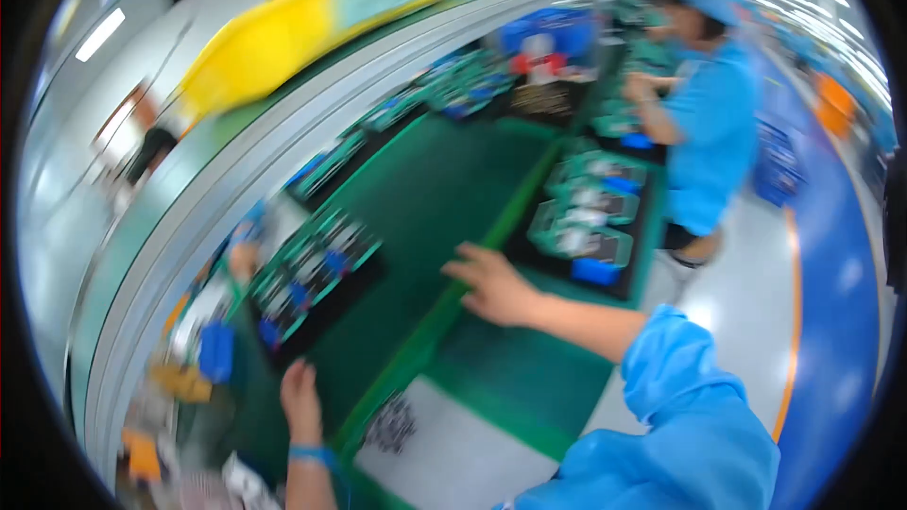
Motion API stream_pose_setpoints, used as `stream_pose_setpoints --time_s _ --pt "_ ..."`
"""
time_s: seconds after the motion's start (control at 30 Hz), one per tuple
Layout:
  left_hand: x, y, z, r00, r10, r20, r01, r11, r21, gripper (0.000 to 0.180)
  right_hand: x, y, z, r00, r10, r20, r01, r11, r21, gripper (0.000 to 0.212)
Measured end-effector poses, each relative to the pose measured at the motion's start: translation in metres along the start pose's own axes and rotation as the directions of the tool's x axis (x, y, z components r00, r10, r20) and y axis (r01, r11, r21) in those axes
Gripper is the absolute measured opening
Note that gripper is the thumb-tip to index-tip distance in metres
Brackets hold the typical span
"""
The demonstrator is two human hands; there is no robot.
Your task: The person assembles internal components into electronic device housings by hand, inserting circuit boards, batteries, and plastic components into the housings, then securing them with screws.
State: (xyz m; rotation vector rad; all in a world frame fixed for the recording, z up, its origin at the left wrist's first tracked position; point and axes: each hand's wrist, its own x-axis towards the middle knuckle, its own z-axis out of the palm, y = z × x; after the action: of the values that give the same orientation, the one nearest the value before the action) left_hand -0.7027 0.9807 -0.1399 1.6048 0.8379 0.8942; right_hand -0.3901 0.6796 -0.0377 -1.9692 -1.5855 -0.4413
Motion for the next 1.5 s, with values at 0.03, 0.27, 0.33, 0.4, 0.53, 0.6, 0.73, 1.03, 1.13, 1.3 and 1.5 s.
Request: stream_pose_setpoints --time_s 0.03,0.27,0.33,0.4,0.53,0.6,0.73,1.03,1.13,1.3,1.5 --pt "0.005 0.016 0.01 0.99 0.144 -0.008 -0.14 0.971 0.194 0.039 0.004 0.013 0.026 0.998 0.041 -0.042 -0.041 0.999 0.01 0.064" --pt "0.057 0.004 0.022 0.861 0.335 -0.383 -0.087 0.838 0.539 0.05 0.085 0.012 0.083 0.902 0.329 0.279 -0.328 0.943 -0.053 0.068" --pt "0.067 0.007 0.02 0.851 0.306 -0.426 -0.046 0.852 0.521 0.053 0.108 0.018 0.105 0.918 0.343 0.197 -0.355 0.935 0.025 0.068" --pt "0.074 0.014 0.023 0.852 0.251 -0.46 0.049 0.836 0.547 0.058 0.128 0.027 0.117 0.91 0.353 0.217 -0.374 0.925 0.064 0.07" --pt "0.074 0.023 0.018 0.882 0.175 -0.438 0.113 0.824 0.556 0.055 0.149 0.021 0.13 0.888 0.348 0.299 -0.414 0.889 0.194 0.075" --pt "0.063 0.032 0.017 0.896 0.113 -0.43 0.147 0.837 0.526 0.054 0.142 0.022 0.132 0.895 0.349 0.279 -0.415 0.881 0.227 0.076" --pt "0.025 0.042 0.005 0.927 0.034 -0.374 0.165 0.857 0.488 0.051 0.118 0.007 0.111 0.902 0.333 0.275 -0.408 0.867 0.288 0.079" --pt "-0.144 0.05 0.008 0.956 0.027 -0.293 0.019 0.988 0.153 0.037 0.005 -0.031 0.046 0.937 0.272 0.219 -0.342 0.846 0.409 0.069" --pt "-0.188 0.064 0.022 0.956 0.074 -0.282 0.039 0.926 0.375 0.043 -0.027 -0.039 0.034 0.949 0.257 0.185 -0.305 0.897 0.32 0.067" --pt "-0.207 0.064 0.024 0.945 0.198 -0.259 -0.057 0.882 0.467 0.055 -0.07 -0.086 0.035 0.995 -0.077 -0.056 0.09 0.954 0.287 0.029" --pt "-0.187 0.084 0.046 0.899 0.399 -0.18 -0.249 0.804 0.539 0.056 -0.079 -0.136 0.05 0.958 -0.276 0.074 0.256 0.944 0.21 0.019"
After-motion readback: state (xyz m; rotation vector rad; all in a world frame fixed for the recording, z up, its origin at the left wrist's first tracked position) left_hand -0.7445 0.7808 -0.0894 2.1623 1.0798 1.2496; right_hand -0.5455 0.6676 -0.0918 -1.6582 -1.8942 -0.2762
